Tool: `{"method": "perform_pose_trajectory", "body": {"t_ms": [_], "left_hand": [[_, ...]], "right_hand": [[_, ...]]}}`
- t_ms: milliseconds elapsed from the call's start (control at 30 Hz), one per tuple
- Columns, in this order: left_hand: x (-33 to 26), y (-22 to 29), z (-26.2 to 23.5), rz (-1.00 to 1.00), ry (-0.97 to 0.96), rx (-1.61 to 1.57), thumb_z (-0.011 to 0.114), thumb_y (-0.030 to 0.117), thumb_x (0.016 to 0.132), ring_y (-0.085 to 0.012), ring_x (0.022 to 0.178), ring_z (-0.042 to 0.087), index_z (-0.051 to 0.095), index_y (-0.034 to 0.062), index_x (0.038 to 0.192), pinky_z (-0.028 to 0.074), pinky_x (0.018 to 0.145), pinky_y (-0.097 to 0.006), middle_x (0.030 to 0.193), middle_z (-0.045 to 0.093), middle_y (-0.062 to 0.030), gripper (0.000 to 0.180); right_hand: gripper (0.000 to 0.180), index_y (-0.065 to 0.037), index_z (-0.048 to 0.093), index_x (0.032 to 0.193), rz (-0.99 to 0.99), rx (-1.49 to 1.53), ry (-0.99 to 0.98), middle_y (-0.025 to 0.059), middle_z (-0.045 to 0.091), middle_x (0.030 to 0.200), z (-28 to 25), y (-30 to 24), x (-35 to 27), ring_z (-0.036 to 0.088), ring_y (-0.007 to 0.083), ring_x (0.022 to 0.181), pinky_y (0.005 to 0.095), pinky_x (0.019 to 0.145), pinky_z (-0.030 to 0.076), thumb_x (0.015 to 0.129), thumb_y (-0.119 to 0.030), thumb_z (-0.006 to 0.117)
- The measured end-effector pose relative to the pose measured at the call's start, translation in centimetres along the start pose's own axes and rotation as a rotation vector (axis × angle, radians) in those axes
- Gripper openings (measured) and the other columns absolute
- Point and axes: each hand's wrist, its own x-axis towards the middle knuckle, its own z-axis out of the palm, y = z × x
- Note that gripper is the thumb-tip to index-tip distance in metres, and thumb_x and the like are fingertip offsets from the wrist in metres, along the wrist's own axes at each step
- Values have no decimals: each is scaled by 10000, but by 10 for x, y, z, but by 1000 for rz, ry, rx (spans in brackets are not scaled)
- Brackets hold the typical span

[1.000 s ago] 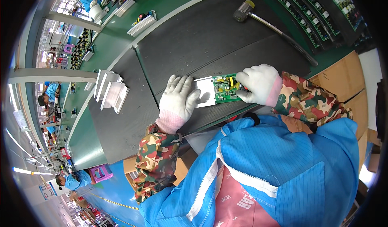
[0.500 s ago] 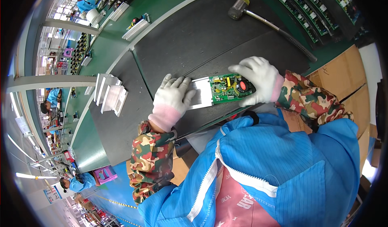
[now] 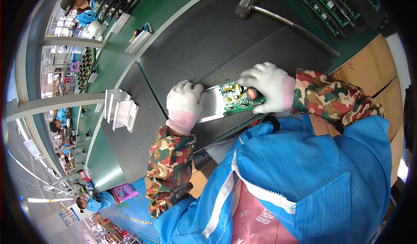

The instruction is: Assembling electronic circuit boards and organizing them into boxes on a manufacturing line.

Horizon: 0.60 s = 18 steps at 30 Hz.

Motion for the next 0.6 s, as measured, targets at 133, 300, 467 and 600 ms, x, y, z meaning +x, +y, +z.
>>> {"method": "perform_pose_trajectory", "body": {"t_ms": [133, 300, 467, 600], "left_hand": [[-1, -1, 1, 10, -9, 1, 686, 207, 772, -285, 881, 647, 673, 106, 821, 518, 783, -405, 807, 639, -78, 113], [2, 2, 1, 100, 19, 61, 652, 145, 698, -289, 916, 667, 643, 87, 761, 536, 804, -406, 809, 663, -96, 86], [5, 13, -5, 99, 9, 56, 661, 166, 723, -281, 881, 667, 644, 86, 761, 533, 789, -401, 794, 655, -99, 91], [1, 12, -9, 69, -36, 45, 690, 189, 755, -300, 901, 665, 675, 73, 820, 525, 815, -399, 855, 676, -127, 134]], "right_hand": [[733, -73, 547, 1270, -40, -1, 6, 112, 557, 1251, 2, 2, 2, 518, 288, 1116, 414, 969, 402, 646, -396, 758], [754, -53, 522, 1271, -164, -41, 144, 142, 528, 1281, 22, 12, 2, 439, 317, 1278, 465, 1147, 271, 644, -399, 761], [807, -34, 463, 1292, -130, 62, 142, 167, 490, 1303, 26, 0, 6, 395, 339, 1322, 499, 1202, 160, 640, -397, 770], [795, -32, 472, 1282, -149, 76, 109, 166, 480, 1319, 24, -4, 13, 392, 348, 1321, 491, 1200, 166, 659, -427, 765]]}}
